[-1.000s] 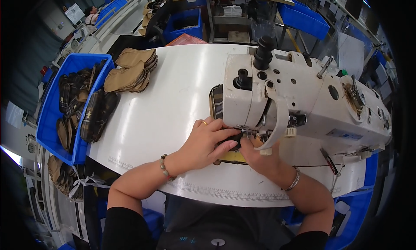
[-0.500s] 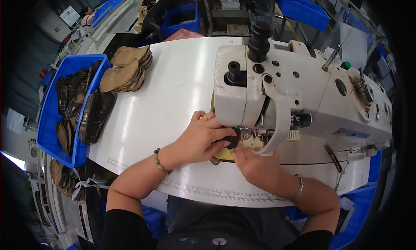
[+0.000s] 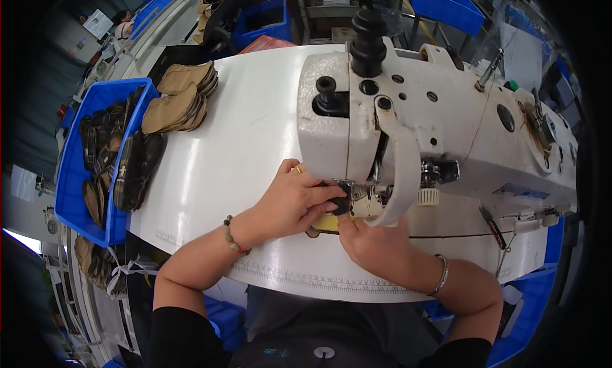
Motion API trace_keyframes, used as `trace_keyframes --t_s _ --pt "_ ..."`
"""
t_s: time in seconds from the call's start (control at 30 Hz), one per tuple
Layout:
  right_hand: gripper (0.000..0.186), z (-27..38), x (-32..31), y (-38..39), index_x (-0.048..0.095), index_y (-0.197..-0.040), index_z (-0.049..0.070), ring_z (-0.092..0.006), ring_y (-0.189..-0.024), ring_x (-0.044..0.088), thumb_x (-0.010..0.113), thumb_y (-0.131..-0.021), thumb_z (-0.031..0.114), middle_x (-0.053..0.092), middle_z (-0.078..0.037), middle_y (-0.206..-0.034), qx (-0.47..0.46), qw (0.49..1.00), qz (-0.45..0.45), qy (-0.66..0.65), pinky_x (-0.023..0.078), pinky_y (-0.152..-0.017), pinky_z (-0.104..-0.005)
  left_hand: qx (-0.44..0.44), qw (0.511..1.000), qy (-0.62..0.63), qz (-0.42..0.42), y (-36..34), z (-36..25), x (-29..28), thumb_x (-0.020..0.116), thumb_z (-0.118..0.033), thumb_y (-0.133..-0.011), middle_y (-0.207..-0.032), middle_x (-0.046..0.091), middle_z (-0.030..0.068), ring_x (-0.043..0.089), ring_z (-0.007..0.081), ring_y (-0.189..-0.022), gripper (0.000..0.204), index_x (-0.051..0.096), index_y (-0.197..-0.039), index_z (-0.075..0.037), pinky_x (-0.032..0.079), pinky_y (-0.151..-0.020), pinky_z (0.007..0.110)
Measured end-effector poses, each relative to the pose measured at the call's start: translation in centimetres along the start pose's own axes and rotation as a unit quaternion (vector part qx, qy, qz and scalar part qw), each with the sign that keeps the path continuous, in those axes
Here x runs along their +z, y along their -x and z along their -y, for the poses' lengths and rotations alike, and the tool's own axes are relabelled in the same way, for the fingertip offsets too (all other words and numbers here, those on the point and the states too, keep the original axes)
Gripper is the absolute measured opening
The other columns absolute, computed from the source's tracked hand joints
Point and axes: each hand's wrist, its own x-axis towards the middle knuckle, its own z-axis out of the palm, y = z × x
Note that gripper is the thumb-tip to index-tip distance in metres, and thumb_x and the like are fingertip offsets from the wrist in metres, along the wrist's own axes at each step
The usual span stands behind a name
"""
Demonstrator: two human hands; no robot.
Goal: Sewing pieces of fabric together for shoe manufacturing using an industrial sewing machine.
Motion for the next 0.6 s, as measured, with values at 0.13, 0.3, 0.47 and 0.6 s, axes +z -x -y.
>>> trace_keyframes --t_s 0.13,0.3,0.47,0.6 --pt "0.023 -0.3 0.8 -0.2 0.071 -0.096 0.004 -0.0176 -0.047 0.058 0.067 -0.076 0.015 0.060 -0.001 -0.060 0.003 0.999 -0.022 -0.023 0.044 -0.044 -0.0361 -0.004 1.000 -0.005 0.000 -0.2 -0.2 -0.2 0.075 -0.016 -0.083 -0.107 0.067 -0.0007 0.062 0.0200 -0.097 0.025 0.074 -0.108 -0.014 0.037 -0.092 0.043" --pt "0.018 -0.8 1.5 -1.1 0.068 -0.092 0.002 -0.0207 -0.044 0.059 0.063 -0.076 0.009 0.060 -0.005 -0.058 0.016 0.998 -0.047 -0.027 0.044 -0.038 -0.0358 -0.007 1.000 -0.022 -0.012 -1.0 -0.2 -1.0 0.075 -0.017 -0.083 -0.100 0.072 0.0004 0.063 0.0219 -0.095 0.023 0.075 -0.105 -0.014 0.037 -0.091 0.043" --pt "0.014 -1.2 1.2 -1.4 0.066 -0.091 0.003 -0.0227 -0.051 0.064 0.063 -0.079 0.008 0.063 -0.007 -0.063 0.022 0.998 -0.020 -0.056 0.049 -0.042 -0.0358 -0.001 1.000 -0.023 -0.001 -1.4 -0.1 -1.4 0.073 -0.020 -0.085 -0.093 0.072 0.0025 0.063 0.0243 -0.093 0.018 0.077 -0.102 -0.014 0.036 -0.092 0.042" --pt "0.009 -1.1 1.0 -1.3 0.066 -0.090 0.004 -0.0244 -0.052 0.065 0.062 -0.084 0.010 0.064 -0.007 -0.064 0.032 0.994 -0.062 -0.083 0.050 -0.044 -0.0367 -0.141 0.985 0.068 0.070 -2.0 -0.6 -2.1 0.072 -0.020 -0.086 -0.089 0.070 0.0043 0.062 0.0258 -0.090 0.015 0.077 -0.098 -0.013 0.036 -0.092 0.040"
